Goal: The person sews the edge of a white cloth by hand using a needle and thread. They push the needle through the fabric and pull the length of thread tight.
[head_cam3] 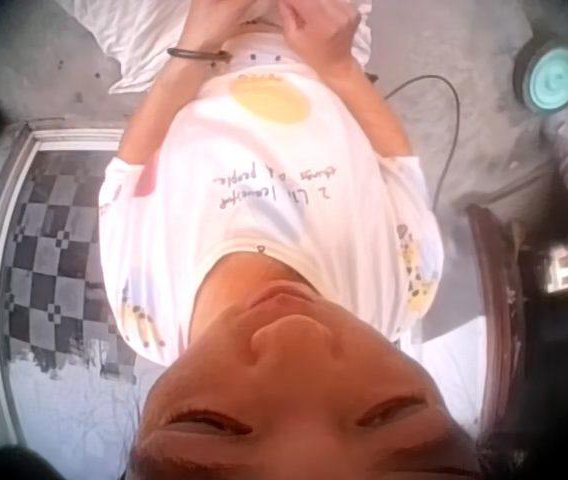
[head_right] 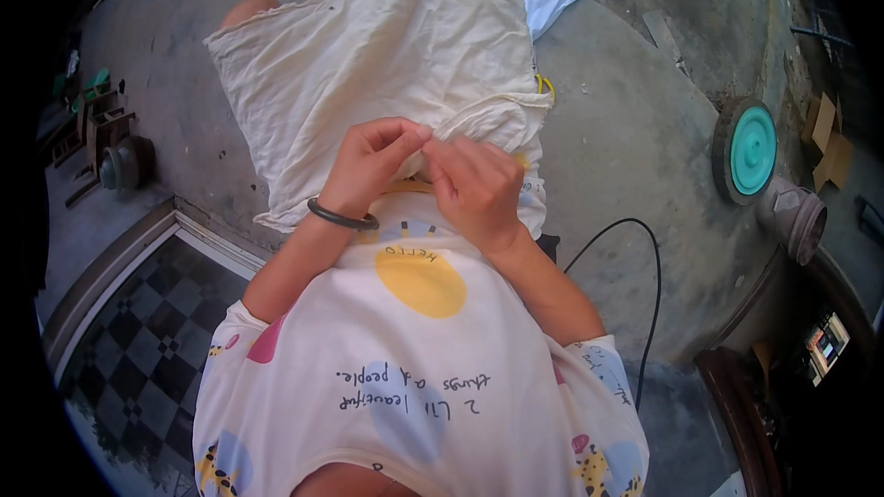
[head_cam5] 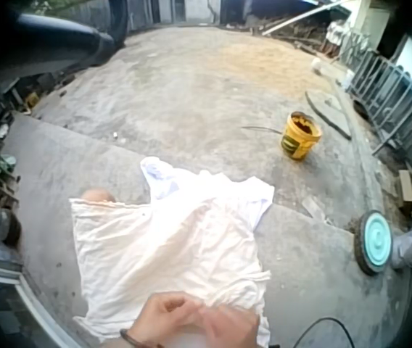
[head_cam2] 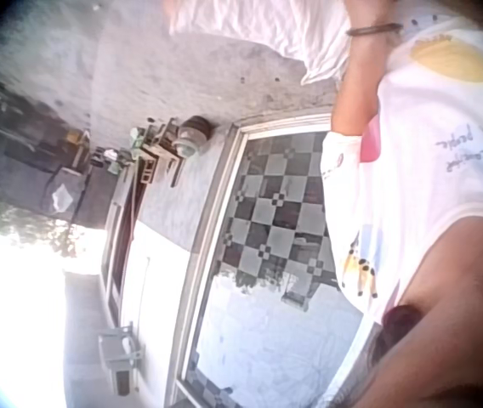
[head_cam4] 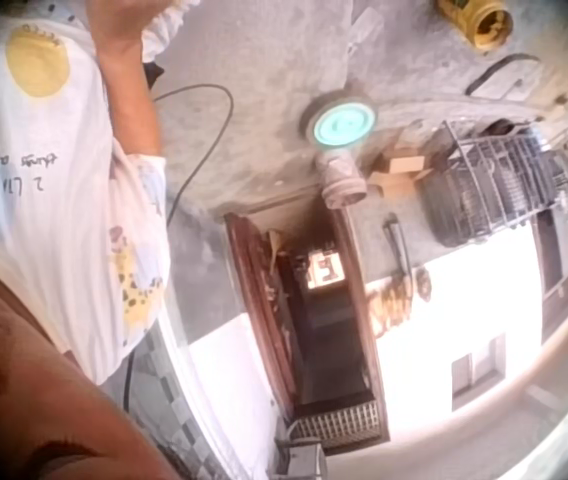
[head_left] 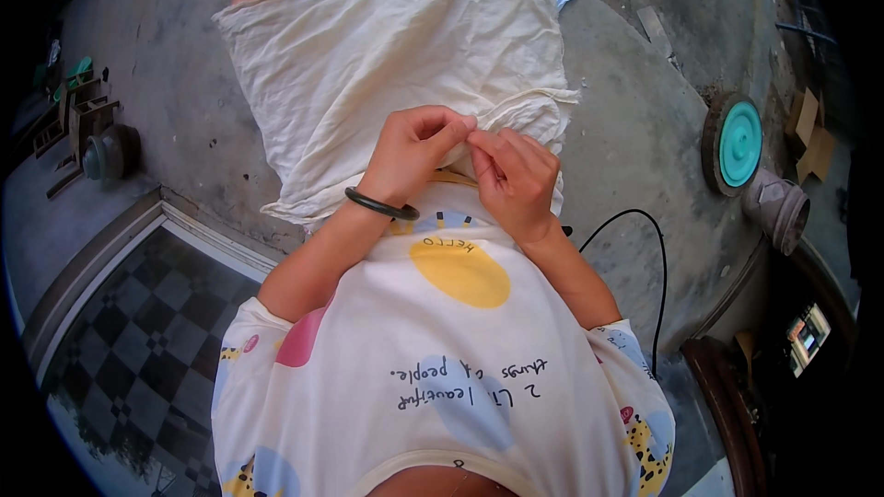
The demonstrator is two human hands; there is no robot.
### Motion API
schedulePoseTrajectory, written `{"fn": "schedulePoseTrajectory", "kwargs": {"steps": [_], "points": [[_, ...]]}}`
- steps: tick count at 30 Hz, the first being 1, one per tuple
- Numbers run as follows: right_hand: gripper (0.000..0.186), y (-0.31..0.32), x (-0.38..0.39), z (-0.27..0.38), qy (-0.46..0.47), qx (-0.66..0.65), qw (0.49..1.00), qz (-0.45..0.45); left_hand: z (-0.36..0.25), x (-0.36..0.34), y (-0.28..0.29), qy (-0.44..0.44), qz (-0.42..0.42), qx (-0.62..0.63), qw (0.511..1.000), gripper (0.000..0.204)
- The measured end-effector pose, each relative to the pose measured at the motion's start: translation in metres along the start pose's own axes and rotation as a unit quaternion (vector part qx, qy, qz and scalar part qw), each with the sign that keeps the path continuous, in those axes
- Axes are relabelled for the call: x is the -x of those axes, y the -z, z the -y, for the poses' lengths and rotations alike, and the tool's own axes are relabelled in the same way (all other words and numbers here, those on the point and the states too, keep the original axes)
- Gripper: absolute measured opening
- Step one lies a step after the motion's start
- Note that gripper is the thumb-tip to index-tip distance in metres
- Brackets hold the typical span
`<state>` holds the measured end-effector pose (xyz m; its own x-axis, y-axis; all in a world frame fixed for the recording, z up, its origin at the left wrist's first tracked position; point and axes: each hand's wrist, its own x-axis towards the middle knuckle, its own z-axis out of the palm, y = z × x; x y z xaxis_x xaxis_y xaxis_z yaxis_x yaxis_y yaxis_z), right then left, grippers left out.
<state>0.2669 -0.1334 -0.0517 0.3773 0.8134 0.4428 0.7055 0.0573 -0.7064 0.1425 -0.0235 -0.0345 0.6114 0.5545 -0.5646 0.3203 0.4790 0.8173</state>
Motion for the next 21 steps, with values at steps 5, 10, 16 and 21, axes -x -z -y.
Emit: {"fn": "schedulePoseTrajectory", "kwargs": {"steps": [5,10,16,21], "points": [[0.017,0.001,0.003,0.003,-0.082,-0.066,0.994,0.028,-0.008,0.000,0.008,0.063,0.026,0.033,0.997,0.013],[0.013,-0.004,0.005,0.005,-0.153,-0.116,0.981,0.004,-0.001,-0.003,0.006,-0.014,0.023,0.031,0.999,0.011],[0.011,-0.002,0.003,0.004,-0.176,-0.108,0.978,0.007,-0.003,0.004,0.001,-0.076,-0.015,-0.135,0.988,0.009],[0.011,-0.002,0.003,0.005,-0.184,-0.114,0.976,0.008,-0.006,0.009,-0.005,-0.175,-0.059,-0.235,0.954,0.006]]}}
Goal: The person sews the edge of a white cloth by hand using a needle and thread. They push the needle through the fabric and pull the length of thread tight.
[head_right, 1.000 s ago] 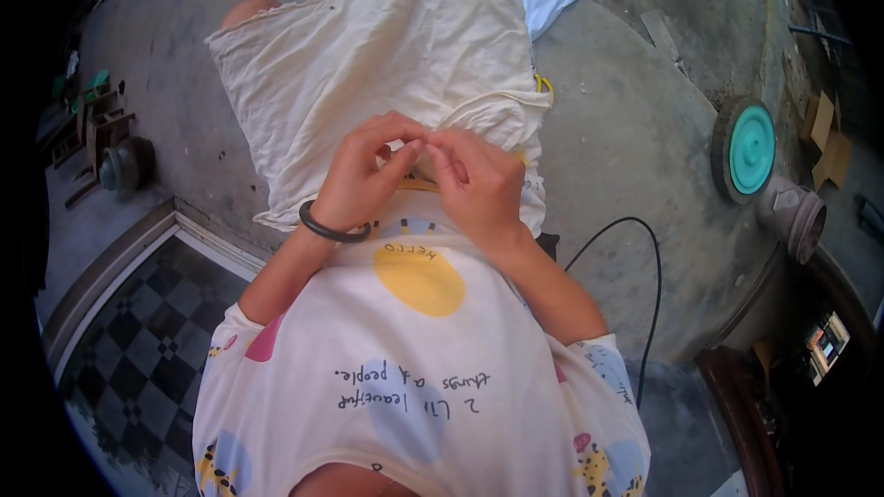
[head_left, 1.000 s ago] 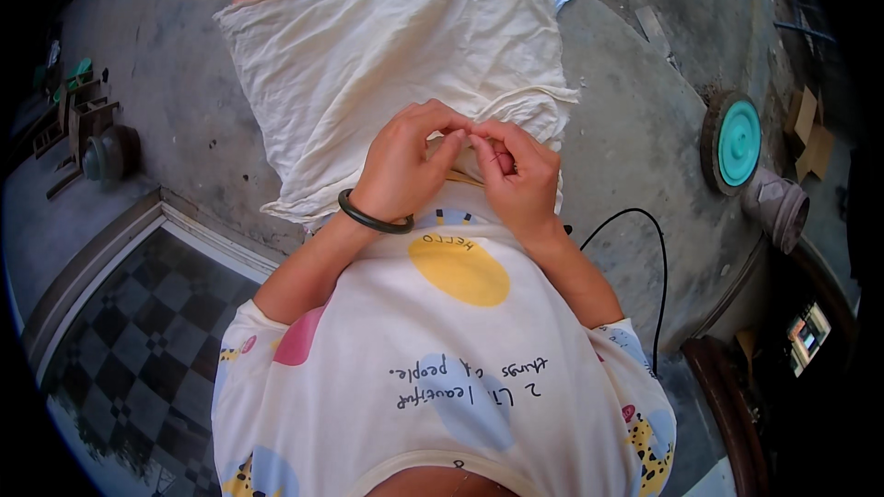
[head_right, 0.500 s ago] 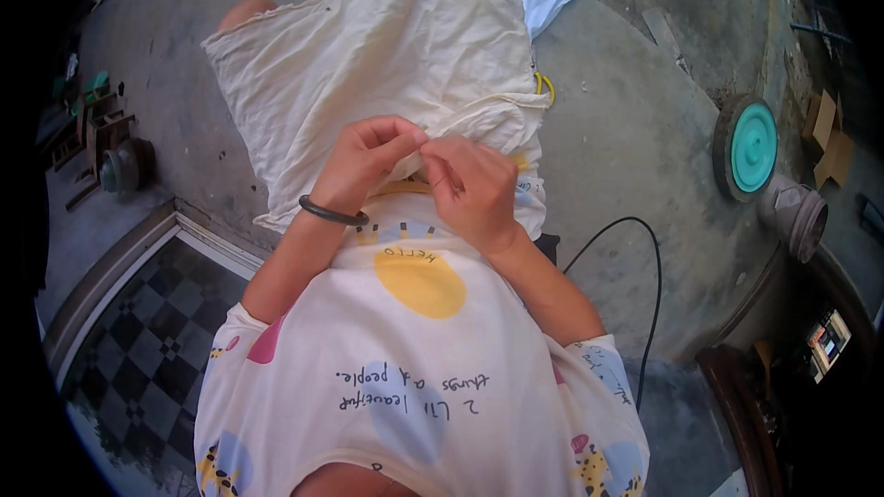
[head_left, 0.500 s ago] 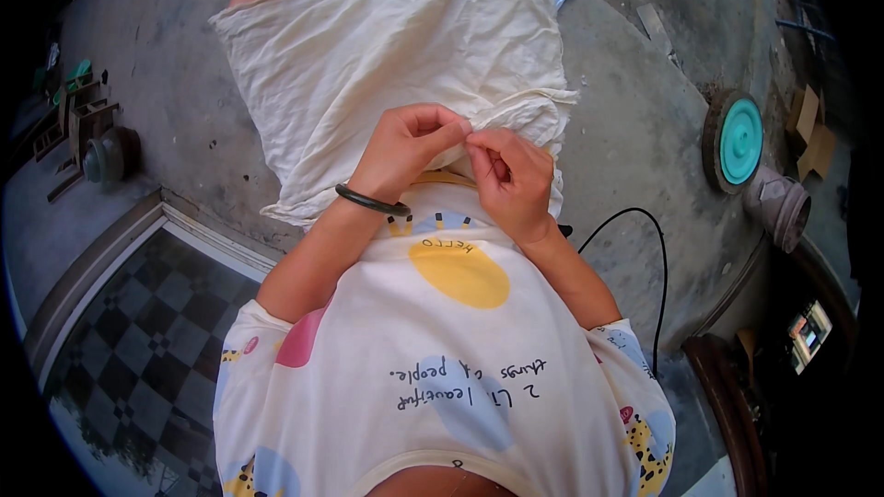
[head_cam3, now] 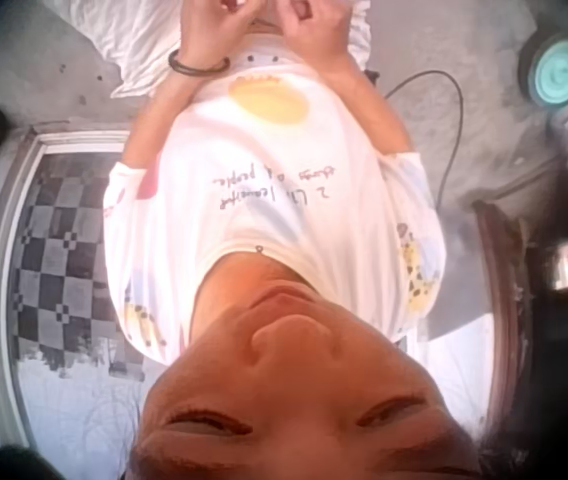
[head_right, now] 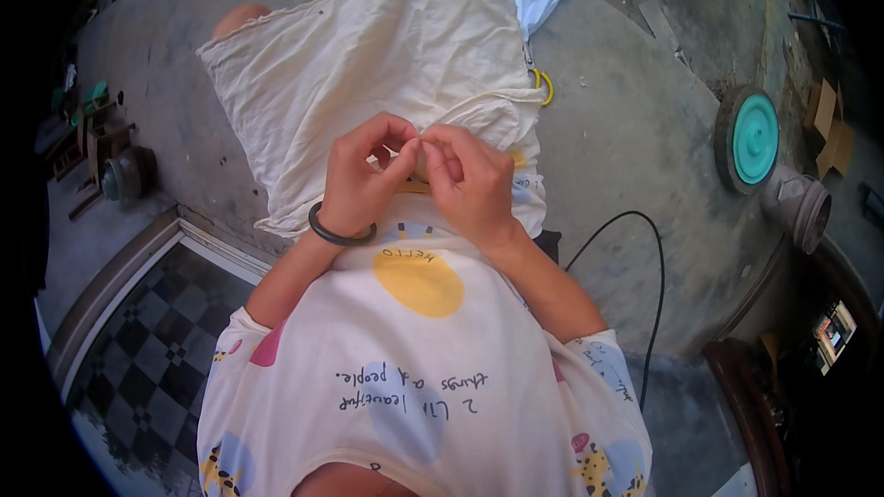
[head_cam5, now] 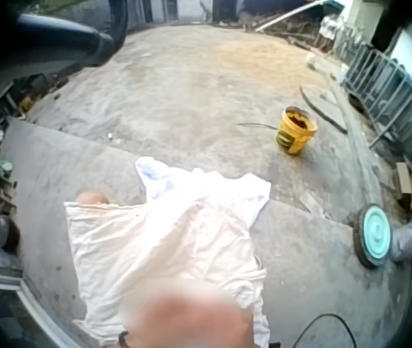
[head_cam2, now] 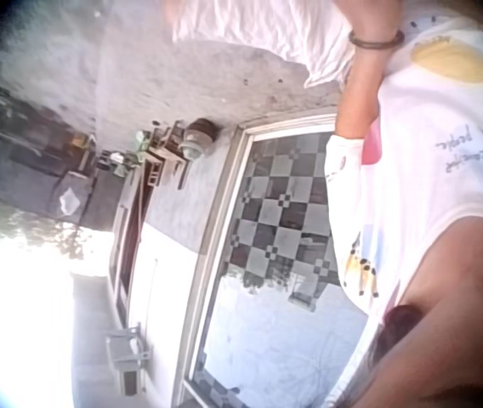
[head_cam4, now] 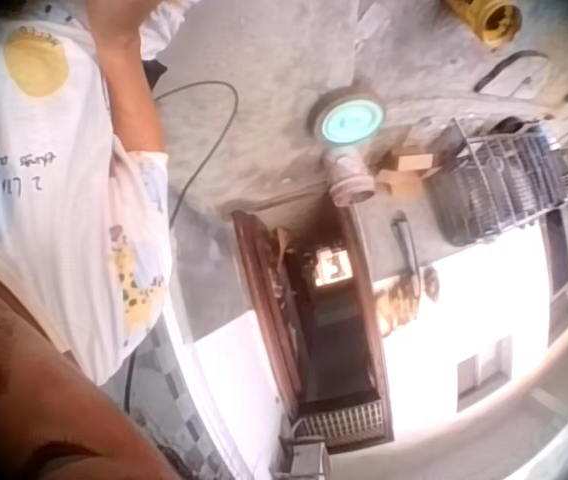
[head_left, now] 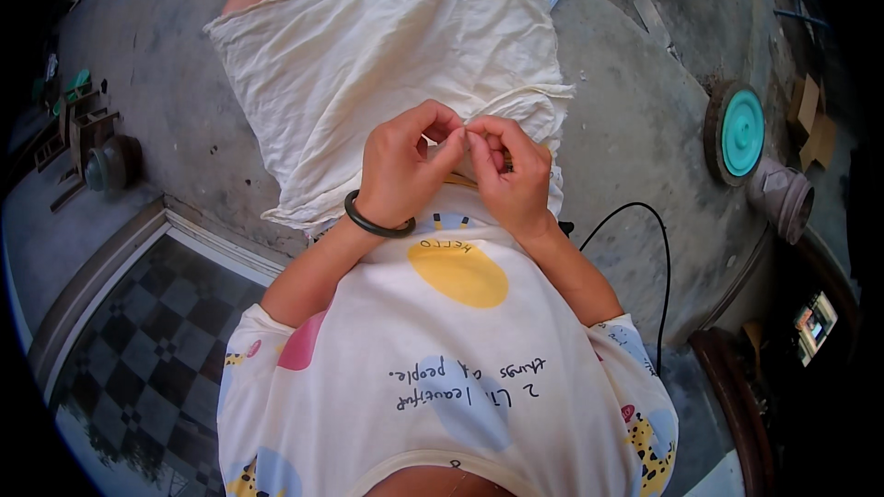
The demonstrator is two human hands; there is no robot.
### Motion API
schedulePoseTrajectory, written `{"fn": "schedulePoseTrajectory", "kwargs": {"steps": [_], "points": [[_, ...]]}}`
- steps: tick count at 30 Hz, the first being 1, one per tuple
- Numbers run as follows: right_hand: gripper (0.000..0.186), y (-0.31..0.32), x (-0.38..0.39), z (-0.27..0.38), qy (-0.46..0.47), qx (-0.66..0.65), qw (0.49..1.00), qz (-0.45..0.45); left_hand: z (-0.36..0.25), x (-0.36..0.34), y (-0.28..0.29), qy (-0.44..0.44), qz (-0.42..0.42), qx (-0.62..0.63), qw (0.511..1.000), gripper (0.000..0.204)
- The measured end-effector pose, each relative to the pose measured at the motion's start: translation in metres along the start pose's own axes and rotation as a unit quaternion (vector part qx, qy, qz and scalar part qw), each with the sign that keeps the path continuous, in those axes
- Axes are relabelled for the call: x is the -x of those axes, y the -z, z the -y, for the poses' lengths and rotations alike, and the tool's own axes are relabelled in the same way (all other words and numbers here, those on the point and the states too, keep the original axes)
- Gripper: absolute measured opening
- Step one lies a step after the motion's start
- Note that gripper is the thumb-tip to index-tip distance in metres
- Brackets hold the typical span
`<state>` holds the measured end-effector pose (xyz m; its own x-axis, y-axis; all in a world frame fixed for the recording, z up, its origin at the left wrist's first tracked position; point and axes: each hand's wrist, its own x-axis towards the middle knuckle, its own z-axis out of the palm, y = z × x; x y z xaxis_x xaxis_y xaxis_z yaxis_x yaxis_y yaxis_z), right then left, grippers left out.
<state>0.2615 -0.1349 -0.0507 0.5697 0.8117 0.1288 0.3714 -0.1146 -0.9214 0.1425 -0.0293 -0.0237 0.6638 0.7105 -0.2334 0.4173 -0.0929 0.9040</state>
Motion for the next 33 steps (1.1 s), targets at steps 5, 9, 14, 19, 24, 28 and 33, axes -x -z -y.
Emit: {"fn": "schedulePoseTrajectory", "kwargs": {"steps": [5,9,14,19,24,28,33], "points": [[0.012,-0.001,0.001,-0.001,-0.007,0.010,1.000,0.003,0.002,0.001,-0.002,-0.024,-0.006,-0.003,1.000,0.006],[0.013,-0.002,0.001,-0.002,-0.017,-0.002,1.000,-0.003,0.006,0.002,-0.005,-0.002,0.005,0.040,0.999,0.007],[0.011,0.000,0.003,-0.003,-0.053,-0.013,0.998,0.017,0.012,0.004,-0.004,0.036,0.020,0.077,0.996,0.007],[0.011,-0.001,0.007,-0.003,-0.092,-0.027,0.995,0.007,0.016,0.005,-0.005,0.049,0.040,0.083,0.995,0.005],[0.010,-0.001,0.008,-0.001,-0.082,0.009,0.997,0.012,0.017,0.004,-0.007,0.011,0.029,0.080,0.996,0.005],[0.010,0.000,0.008,0.001,-0.045,0.031,0.998,-0.006,0.017,0.004,-0.008,-0.002,0.027,0.071,0.997,0.005],[0.012,0.000,0.009,0.002,-0.043,0.012,0.999,-0.001,0.015,0.005,-0.008,-0.037,0.012,0.034,0.999,0.006]]}}
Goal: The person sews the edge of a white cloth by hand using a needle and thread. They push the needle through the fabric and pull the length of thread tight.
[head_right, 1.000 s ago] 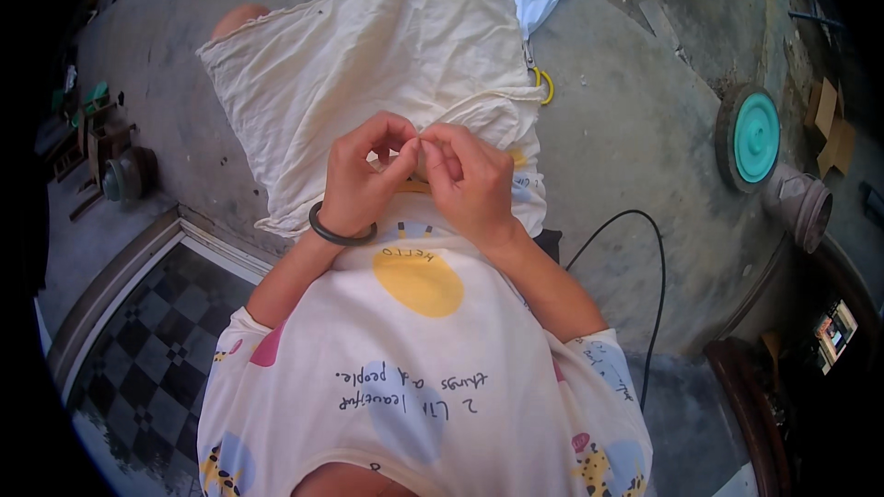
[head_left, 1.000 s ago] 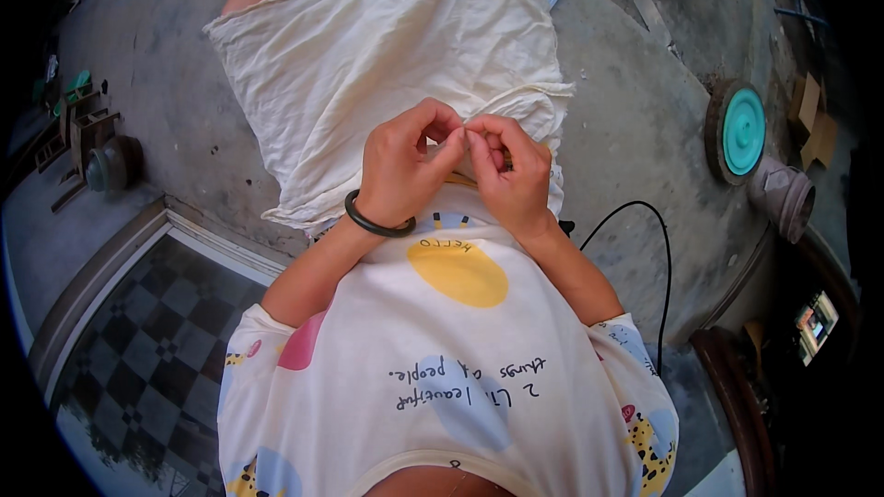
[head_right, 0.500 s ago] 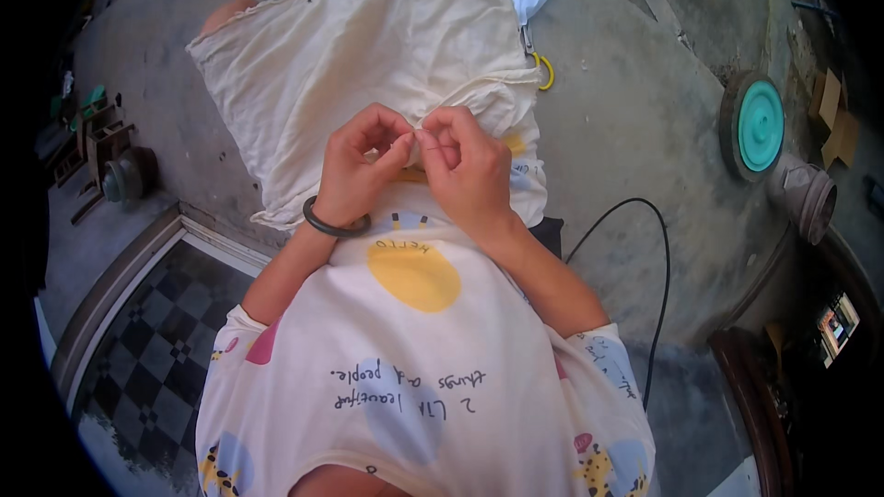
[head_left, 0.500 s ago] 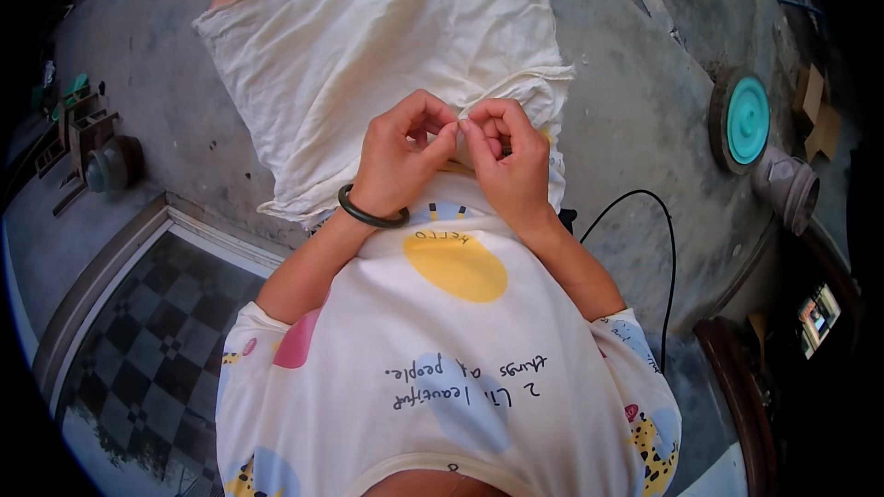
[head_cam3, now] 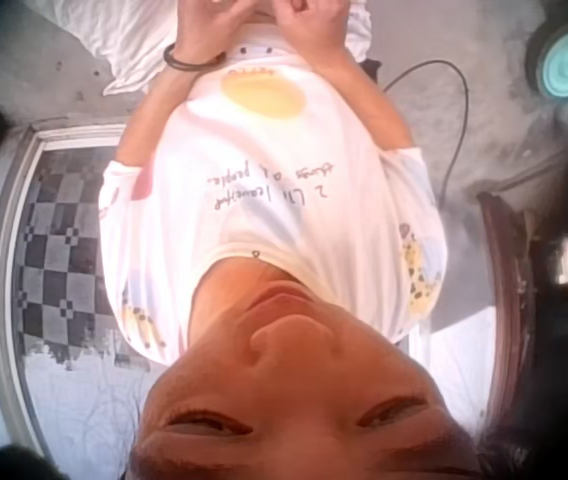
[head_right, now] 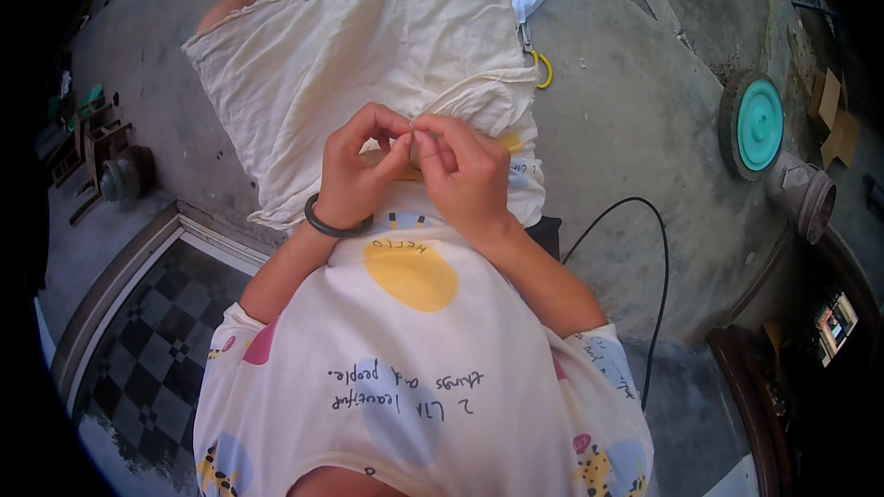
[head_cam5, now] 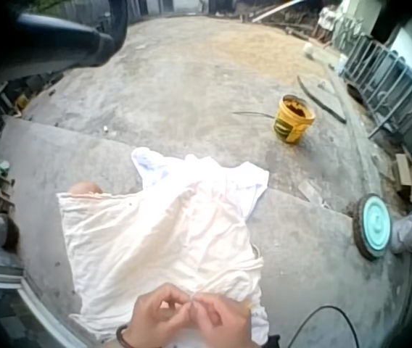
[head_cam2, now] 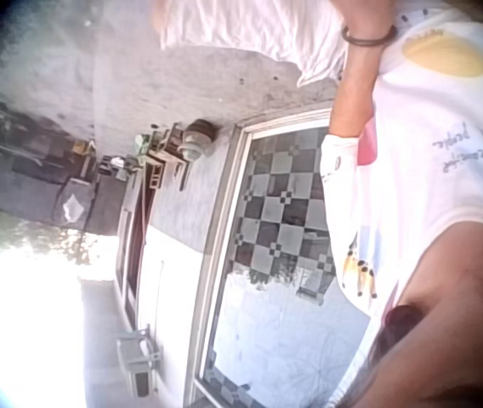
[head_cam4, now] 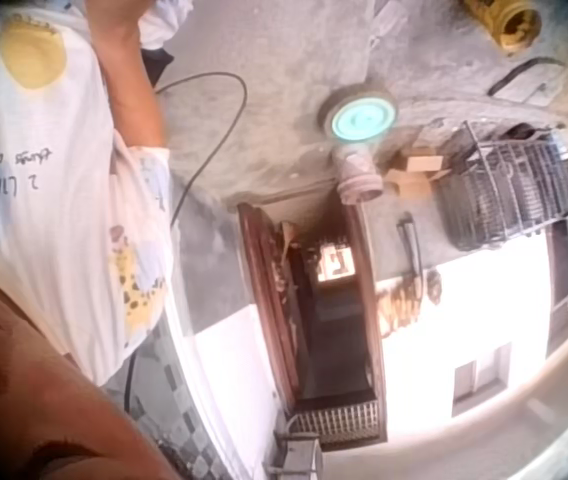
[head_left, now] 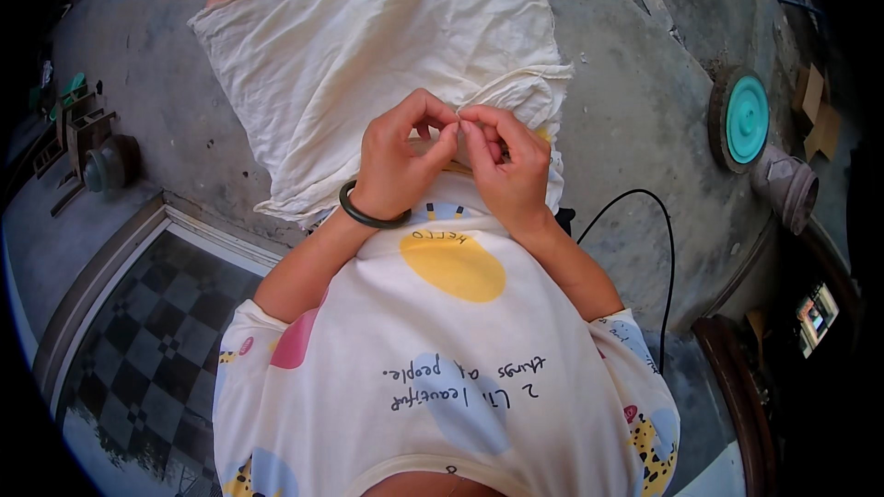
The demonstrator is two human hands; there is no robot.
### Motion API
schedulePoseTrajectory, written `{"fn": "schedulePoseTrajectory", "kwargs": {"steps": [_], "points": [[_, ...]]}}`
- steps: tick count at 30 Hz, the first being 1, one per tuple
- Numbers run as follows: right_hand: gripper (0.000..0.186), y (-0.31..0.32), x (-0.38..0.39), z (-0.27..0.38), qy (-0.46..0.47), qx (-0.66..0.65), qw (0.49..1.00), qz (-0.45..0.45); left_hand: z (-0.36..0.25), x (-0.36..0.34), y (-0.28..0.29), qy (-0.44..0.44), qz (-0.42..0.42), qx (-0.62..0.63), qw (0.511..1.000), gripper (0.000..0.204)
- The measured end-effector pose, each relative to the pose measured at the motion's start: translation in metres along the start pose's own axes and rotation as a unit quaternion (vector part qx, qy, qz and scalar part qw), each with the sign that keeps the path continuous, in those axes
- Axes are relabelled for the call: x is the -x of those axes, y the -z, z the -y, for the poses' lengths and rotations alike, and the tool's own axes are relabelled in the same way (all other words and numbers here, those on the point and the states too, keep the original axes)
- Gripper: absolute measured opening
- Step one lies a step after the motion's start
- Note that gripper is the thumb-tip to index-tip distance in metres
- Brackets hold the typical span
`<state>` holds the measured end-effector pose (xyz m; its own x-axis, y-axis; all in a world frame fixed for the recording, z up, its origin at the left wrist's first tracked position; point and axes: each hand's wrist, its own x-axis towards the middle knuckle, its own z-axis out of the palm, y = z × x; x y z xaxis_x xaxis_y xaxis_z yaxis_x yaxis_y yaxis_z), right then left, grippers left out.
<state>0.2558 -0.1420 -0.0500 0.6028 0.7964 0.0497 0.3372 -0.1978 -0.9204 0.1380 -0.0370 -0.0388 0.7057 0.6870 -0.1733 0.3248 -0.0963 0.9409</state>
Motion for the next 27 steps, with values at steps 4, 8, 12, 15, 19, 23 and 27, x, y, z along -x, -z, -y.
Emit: {"fn": "schedulePoseTrajectory", "kwargs": {"steps": [4,8,12,15,19,23,27], "points": [[0.011,-0.0016,0.0010,0.0005,-0.049,-0.064,0.997,-0.001,-0.0003,-0.0002,0.0001,-0.012,-0.003,-0.001,1.000,0.006],[0.011,-0.0020,0.0009,0.0011,-0.108,-0.125,0.986,0.005,0.0004,-0.0007,-0.0002,-0.035,-0.008,-0.010,0.999,0.007],[0.011,-0.0013,0.0000,0.0013,-0.137,-0.136,0.981,0.006,0.0008,-0.0011,-0.0007,-0.047,-0.012,-0.018,0.999,0.008],[0.010,-0.0010,-0.0002,0.0011,-0.143,-0.132,0.981,0.004,0.0010,-0.0014,-0.0011,-0.048,-0.014,-0.016,0.999,0.008],[0.010,-0.0004,-0.0001,0.0007,-0.141,-0.127,0.982,0.006,0.0014,-0.0016,-0.0013,-0.052,-0.010,-0.012,0.999,0.008],[0.010,0.0001,0.0001,0.0011,-0.119,-0.108,0.987,0.009,0.0016,-0.0018,-0.0015,-0.054,-0.006,-0.018,0.998,0.008],[0.011,0.0008,-0.0003,0.0022,-0.120,-0.122,0.985,0.008,0.0017,-0.0022,-0.0014,-0.068,-0.008,-0.033,0.997,0.009]]}}
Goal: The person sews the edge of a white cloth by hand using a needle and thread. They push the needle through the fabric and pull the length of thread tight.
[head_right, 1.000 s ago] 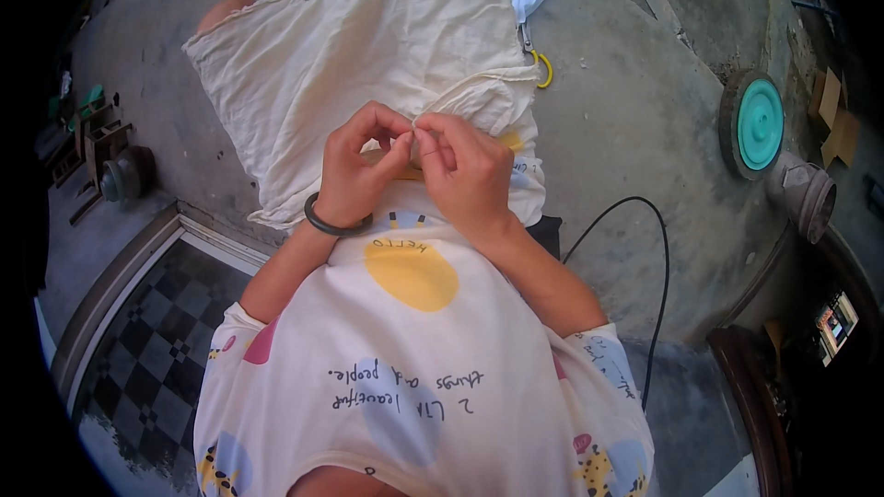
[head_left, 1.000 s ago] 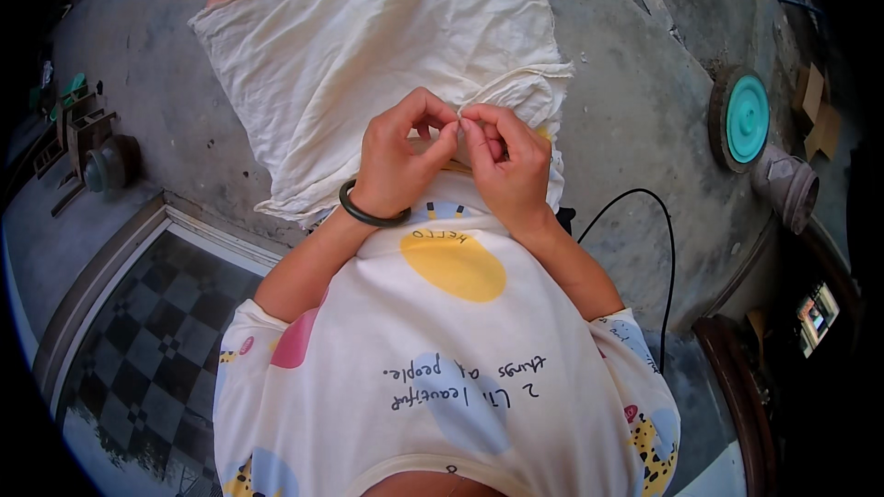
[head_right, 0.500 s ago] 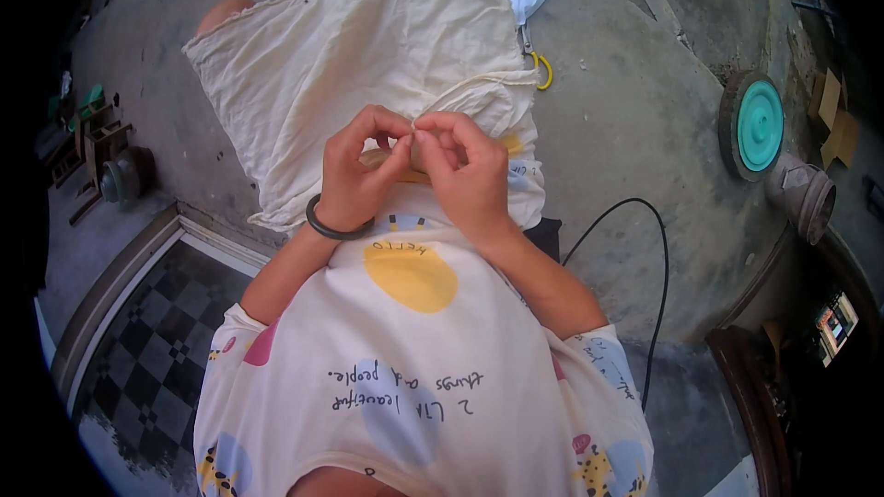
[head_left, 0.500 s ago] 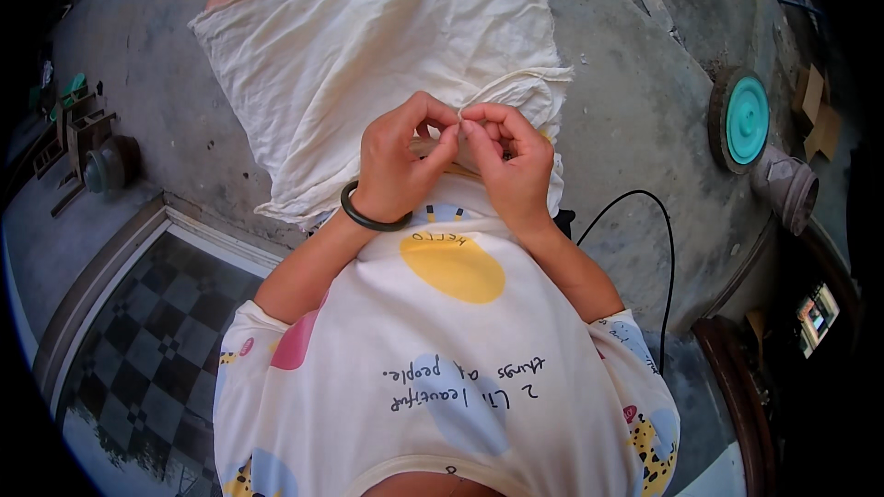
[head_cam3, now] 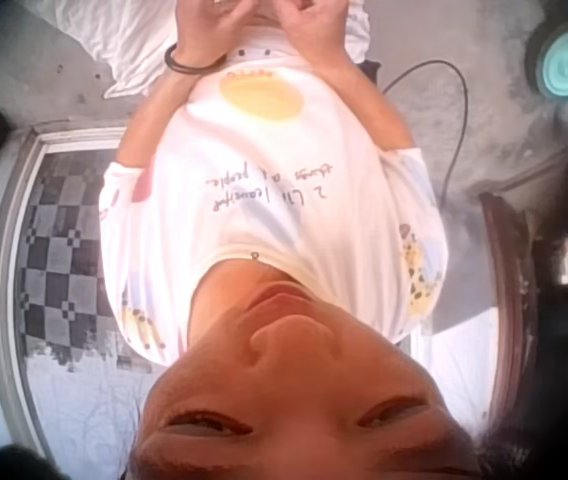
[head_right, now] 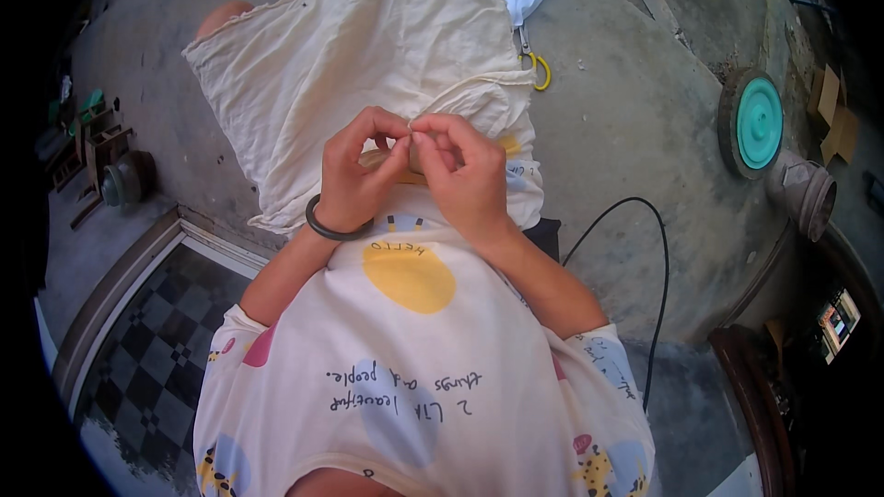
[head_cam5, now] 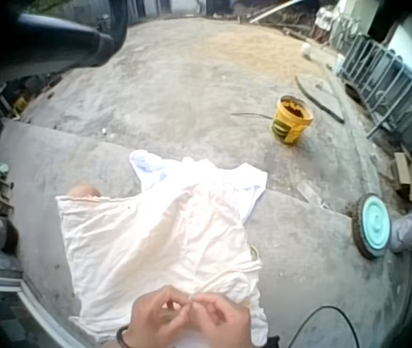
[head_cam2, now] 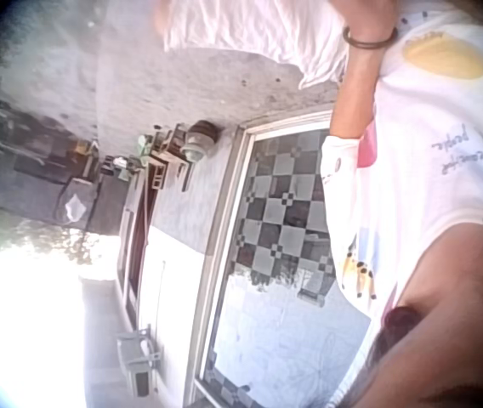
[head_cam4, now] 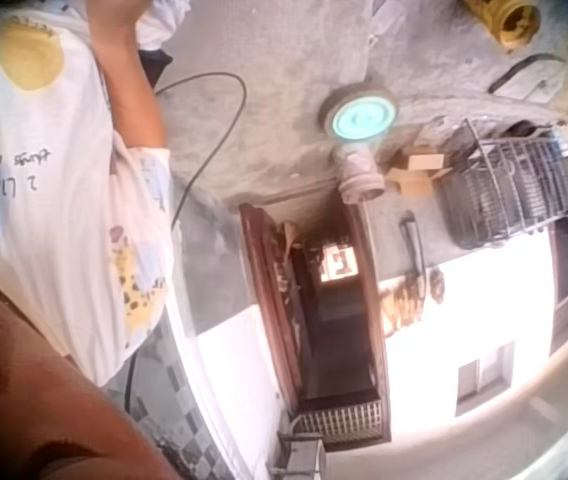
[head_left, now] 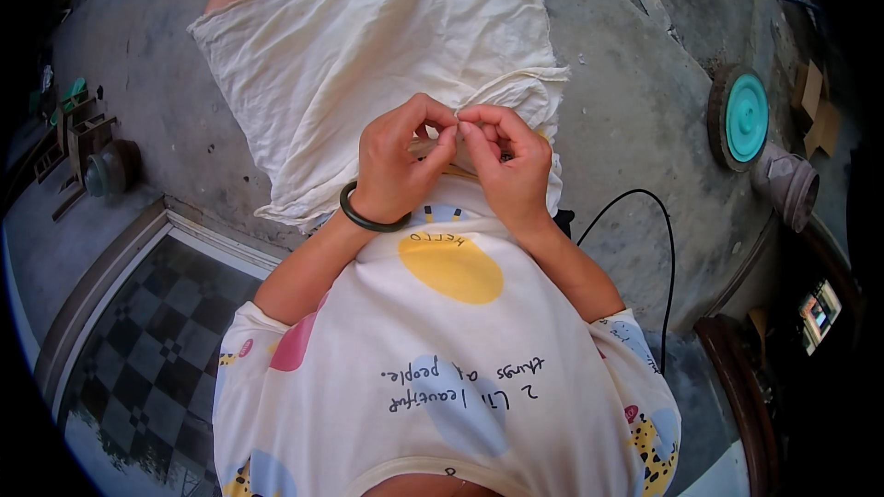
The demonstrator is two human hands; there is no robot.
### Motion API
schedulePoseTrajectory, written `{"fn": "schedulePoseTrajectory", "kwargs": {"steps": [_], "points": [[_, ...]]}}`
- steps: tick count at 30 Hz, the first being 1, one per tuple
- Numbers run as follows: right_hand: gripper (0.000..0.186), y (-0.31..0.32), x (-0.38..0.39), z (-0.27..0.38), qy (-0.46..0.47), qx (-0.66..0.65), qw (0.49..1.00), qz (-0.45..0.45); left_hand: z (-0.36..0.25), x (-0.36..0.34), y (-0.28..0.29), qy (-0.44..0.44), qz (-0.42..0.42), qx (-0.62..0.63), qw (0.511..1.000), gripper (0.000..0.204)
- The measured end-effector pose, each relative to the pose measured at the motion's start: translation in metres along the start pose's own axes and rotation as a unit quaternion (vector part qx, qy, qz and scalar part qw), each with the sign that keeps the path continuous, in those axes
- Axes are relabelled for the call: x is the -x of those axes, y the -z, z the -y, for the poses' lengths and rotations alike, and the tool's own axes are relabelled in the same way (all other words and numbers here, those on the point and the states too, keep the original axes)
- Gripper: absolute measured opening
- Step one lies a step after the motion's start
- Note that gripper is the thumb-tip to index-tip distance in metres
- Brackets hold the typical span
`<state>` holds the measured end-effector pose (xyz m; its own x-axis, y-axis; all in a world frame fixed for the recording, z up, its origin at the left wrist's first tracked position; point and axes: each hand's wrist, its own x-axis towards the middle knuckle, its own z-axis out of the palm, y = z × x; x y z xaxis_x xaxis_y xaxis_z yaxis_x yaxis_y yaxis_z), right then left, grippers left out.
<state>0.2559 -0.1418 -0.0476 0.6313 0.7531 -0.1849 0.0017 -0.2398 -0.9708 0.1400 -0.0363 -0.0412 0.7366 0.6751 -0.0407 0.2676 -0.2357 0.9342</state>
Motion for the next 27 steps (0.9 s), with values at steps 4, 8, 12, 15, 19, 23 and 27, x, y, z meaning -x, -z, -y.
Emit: {"fn": "schedulePoseTrajectory", "kwargs": {"steps": [4,8,12,15,19,23,27], "points": [[0.012,0.004,-0.002,0.001,0.017,0.024,1.000,0.009,0.001,-0.001,0.001,-0.032,0.000,-0.021,0.999,0.010],[0.012,0.011,-0.009,0.000,0.063,0.094,0.993,0.043,0.001,0.000,0.002,-0.043,0.000,-0.048,0.998,0.010],[0.011,0.011,-0.011,0.000,0.082,0.111,0.990,0.042,0.002,0.000,0.001,-0.019,0.009,-0.042,0.999,0.009],[0.010,0.012,-0.013,-0.002,0.120,0.157,0.979,0.047,0.002,0.000,0.001,0.008,0.017,-0.030,0.999,0.008],[0.012,0.013,-0.014,-0.004,0.138,0.175,0.974,0.049,0.002,0.000,-0.001,0.007,0.021,-0.022,1.000,0.008],[0.014,0.012,-0.013,-0.006,0.137,0.174,0.974,0.037,0.002,0.000,-0.004,0.043,0.004,0.034,0.998,0.007],[0.013,0.010,-0.011,-0.007,0.113,0.149,0.982,0.034,0.001,0.001,-0.001,0.108,0.032,0.082,0.990,0.004]]}}
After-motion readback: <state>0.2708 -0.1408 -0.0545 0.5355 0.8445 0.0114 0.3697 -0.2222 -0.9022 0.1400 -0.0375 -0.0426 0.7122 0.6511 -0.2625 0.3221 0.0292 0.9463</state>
